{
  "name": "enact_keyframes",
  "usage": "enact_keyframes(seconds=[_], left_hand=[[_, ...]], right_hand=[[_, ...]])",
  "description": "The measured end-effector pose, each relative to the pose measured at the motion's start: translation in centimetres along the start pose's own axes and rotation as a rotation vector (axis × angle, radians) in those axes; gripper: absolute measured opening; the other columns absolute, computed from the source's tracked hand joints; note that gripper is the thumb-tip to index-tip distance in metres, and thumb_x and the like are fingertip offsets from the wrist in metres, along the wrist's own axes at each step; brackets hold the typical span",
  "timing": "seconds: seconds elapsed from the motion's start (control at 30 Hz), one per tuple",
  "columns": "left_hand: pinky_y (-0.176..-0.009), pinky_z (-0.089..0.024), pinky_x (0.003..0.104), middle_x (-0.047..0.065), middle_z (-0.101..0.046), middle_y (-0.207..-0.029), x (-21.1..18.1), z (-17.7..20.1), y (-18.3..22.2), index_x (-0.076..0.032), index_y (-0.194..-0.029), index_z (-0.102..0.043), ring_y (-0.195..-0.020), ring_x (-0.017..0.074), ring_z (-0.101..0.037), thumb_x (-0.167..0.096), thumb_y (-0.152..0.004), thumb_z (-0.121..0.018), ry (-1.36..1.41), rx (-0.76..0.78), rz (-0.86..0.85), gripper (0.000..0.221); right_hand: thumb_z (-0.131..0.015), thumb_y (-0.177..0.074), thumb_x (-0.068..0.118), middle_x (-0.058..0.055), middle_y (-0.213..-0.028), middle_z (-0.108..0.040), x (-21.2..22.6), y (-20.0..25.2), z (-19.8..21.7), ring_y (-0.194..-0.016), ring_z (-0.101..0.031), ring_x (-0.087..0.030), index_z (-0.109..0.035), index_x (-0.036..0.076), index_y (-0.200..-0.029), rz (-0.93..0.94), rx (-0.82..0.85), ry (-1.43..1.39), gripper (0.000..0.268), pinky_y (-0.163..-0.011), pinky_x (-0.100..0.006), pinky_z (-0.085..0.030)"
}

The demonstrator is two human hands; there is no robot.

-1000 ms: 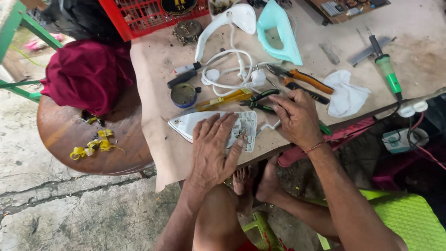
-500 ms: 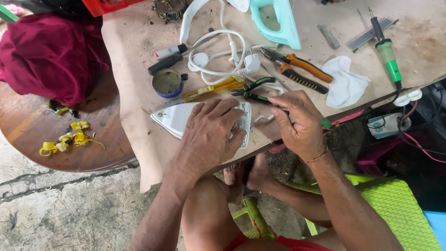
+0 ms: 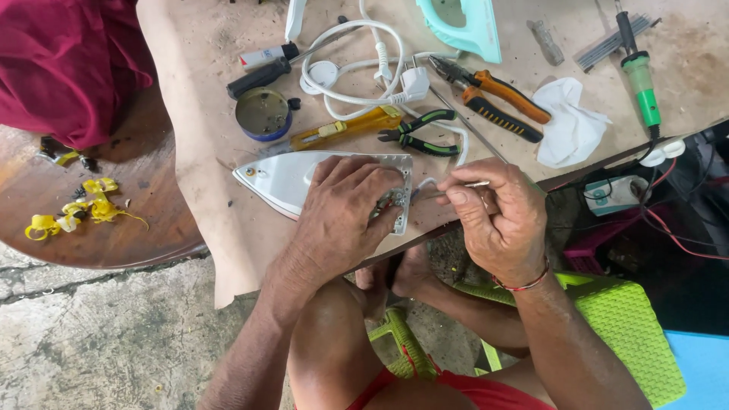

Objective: Reconnecting the power cord to the internal terminal block of an electric iron.

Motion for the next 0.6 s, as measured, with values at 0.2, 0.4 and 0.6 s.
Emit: enact_keyframes(seconds=[0.2, 0.4, 0.6], left_hand=[[-0.102, -0.043, 0.053, 0.010, -0.073, -0.101, -0.5, 1.3, -0.2, -0.012, -0.113, -0.066, -0.109, 0.0354, -0.070, -0.010, -0.086, -0.077, 0.109, -0.076, -0.015, 0.029], [-0.101, -0.043, 0.051, 0.006, -0.072, -0.098, 0.1, 0.9, 0.0, -0.016, -0.111, -0.065, -0.103, 0.0323, -0.070, -0.008, -0.082, -0.079, 0.126, -0.100, 0.010, 0.033], [-0.101, -0.043, 0.051, 0.008, -0.073, -0.100, 0.0, 0.9, 0.0, -0.014, -0.111, -0.066, -0.101, 0.0324, -0.070, -0.008, -0.081, -0.079, 0.148, -0.115, 0.023, 0.033]], right_hand=[[-0.071, -0.095, -0.004, -0.020, -0.091, -0.073, 2.3, -0.8, -0.5, -0.081, -0.078, -0.028, -0.068, -0.010, -0.099, 0.095, 0.022, 0.084, 0.009, -0.068, -0.032, -0.062], [-0.078, -0.089, -0.005, -0.022, -0.088, -0.074, 4.1, -1.2, -0.8, -0.082, -0.077, -0.033, -0.071, -0.010, -0.095, 0.181, 0.071, 0.175, 0.010, -0.071, -0.037, -0.063], [-0.077, -0.091, -0.004, -0.023, -0.090, -0.074, 4.5, -1.1, -1.3, -0.085, -0.077, -0.036, -0.073, -0.011, -0.096, 0.195, 0.088, 0.194, 0.009, -0.074, -0.039, -0.061]])
Point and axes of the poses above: each hand's wrist, its own y-axis away from the middle knuckle, its own z-axis out of the back of the hand, x = y × z, the point moved 10 cm from there along -y, towards the middle knuckle
